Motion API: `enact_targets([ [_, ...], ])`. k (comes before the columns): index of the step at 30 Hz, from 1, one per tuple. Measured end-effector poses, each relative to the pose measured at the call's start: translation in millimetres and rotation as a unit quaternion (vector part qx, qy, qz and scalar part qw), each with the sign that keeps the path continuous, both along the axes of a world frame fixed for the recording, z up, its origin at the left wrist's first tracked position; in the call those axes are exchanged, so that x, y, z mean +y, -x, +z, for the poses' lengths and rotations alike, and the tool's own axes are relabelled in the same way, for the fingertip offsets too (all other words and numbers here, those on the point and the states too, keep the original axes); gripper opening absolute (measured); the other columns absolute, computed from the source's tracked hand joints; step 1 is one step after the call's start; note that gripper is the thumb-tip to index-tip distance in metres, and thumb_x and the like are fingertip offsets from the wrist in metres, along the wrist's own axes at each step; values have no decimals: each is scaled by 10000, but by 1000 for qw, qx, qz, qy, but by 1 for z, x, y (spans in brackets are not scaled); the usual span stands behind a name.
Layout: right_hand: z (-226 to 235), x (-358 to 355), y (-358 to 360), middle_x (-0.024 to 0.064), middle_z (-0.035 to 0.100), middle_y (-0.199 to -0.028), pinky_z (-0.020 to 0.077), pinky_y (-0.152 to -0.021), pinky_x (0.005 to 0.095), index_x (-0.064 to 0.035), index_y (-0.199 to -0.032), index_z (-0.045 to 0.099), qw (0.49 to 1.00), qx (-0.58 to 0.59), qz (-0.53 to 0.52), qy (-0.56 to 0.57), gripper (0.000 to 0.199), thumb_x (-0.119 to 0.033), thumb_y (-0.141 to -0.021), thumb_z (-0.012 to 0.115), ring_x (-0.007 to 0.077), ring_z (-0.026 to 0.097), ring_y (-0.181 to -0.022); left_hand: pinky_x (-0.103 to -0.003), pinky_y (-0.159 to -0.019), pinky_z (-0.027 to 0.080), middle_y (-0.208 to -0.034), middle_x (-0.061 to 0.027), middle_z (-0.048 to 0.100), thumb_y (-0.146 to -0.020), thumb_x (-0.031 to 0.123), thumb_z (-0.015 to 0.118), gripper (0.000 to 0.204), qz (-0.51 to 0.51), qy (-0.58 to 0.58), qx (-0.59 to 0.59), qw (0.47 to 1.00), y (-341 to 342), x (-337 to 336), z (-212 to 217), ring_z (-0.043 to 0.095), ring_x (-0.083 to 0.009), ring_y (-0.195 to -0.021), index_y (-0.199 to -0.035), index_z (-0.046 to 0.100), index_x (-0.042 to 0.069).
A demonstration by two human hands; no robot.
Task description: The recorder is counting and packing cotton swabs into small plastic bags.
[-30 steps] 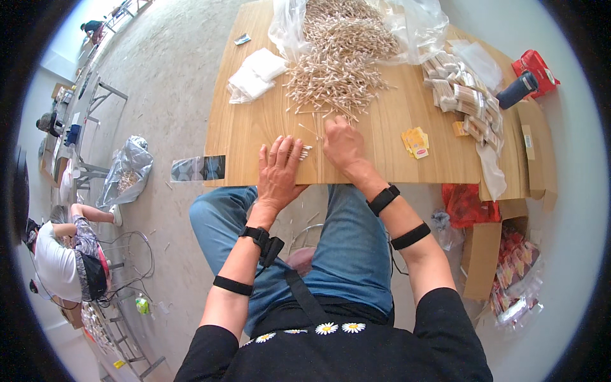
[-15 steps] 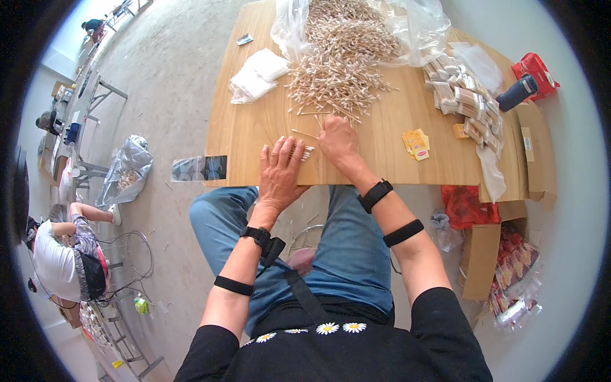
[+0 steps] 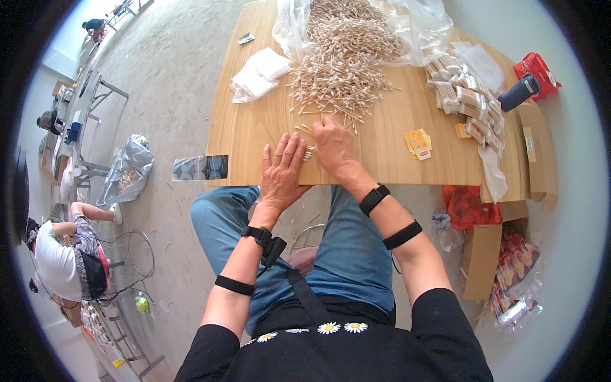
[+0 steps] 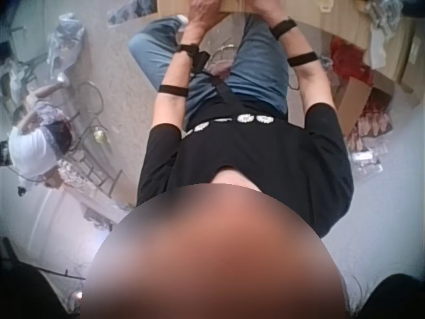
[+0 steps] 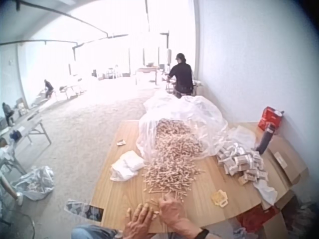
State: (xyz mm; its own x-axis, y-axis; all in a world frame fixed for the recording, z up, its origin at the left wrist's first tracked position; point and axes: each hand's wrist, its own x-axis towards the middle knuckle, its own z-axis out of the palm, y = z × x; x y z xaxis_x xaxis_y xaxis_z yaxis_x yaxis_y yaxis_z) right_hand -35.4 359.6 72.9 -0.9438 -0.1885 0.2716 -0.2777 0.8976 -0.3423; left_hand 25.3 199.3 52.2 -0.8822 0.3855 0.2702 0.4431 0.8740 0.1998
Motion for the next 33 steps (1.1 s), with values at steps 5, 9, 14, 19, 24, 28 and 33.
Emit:
enact_targets([
  [5,-3,-10,-4,143,604,-910,544,-722,440,-45,-822,622,998,25,56,28,58,-53,-768,640,342,657,-843,-583,-1152,202,-1568,-68,316,-659,482,773,979,-4,-20,-5,1000,0,0,0,271,-233,-1462,-1470,385,95],
  [9,-2,-10,5,140,621,-930,548,-717,440,-41,-832,623,998,-2,41,57,52,-55,-782,629,340,664,-850,-587,-1151,205,-1557,-87,331,-647,468,786,1000,-6,-23,-9,1000,0,0,2,276,-241,-1459,-1475,373,87],
  [14,5,-6,29,177,624,-934,541,-730,436,-33,-878,628,998,17,-61,8,76,-75,-815,621,364,660,-855,-570,-1165,188,-1522,-90,356,-641,482,800,1031,5,-6,-13,1000,-2,1,3,283,-259,-1449,-1487,353,98],
  [19,10,-16,9,145,640,-950,555,-736,435,-48,-866,632,998,-47,-7,-46,110,-111,-779,657,339,680,-874,-610,-1134,227,-1459,-78,398,-626,448,813,1008,6,-21,1,1000,-1,2,3,319,-261,-1424,-1466,374,105],
  [24,2,4,3,145,643,-946,553,-738,448,-56,-869,634,997,-59,-38,24,117,-150,-803,658,340,678,-860,-607,-1128,239,-1403,-74,413,-621,443,817,992,5,-20,12,1000,-1,2,3,338,-262,-1403,-1456,384,131],
  [28,7,24,5,146,655,-939,551,-737,455,-54,-865,638,992,-32,-124,21,137,-184,-821,654,350,678,-849,-603,-1128,241,-1388,-76,416,-618,446,817,988,11,-18,7,1000,-1,1,5,340,-268,-1394,-1449,388,128],
  [33,5,32,-6,149,662,-945,551,-739,457,-53,-865,638,984,-82,-160,6,151,-196,-822,657,350,679,-853,-581,-1136,229,-1400,-85,410,-656,456,796,953,9,-14,6,1000,-1,1,6,347,-293,-1382,-1454,390,130],
])
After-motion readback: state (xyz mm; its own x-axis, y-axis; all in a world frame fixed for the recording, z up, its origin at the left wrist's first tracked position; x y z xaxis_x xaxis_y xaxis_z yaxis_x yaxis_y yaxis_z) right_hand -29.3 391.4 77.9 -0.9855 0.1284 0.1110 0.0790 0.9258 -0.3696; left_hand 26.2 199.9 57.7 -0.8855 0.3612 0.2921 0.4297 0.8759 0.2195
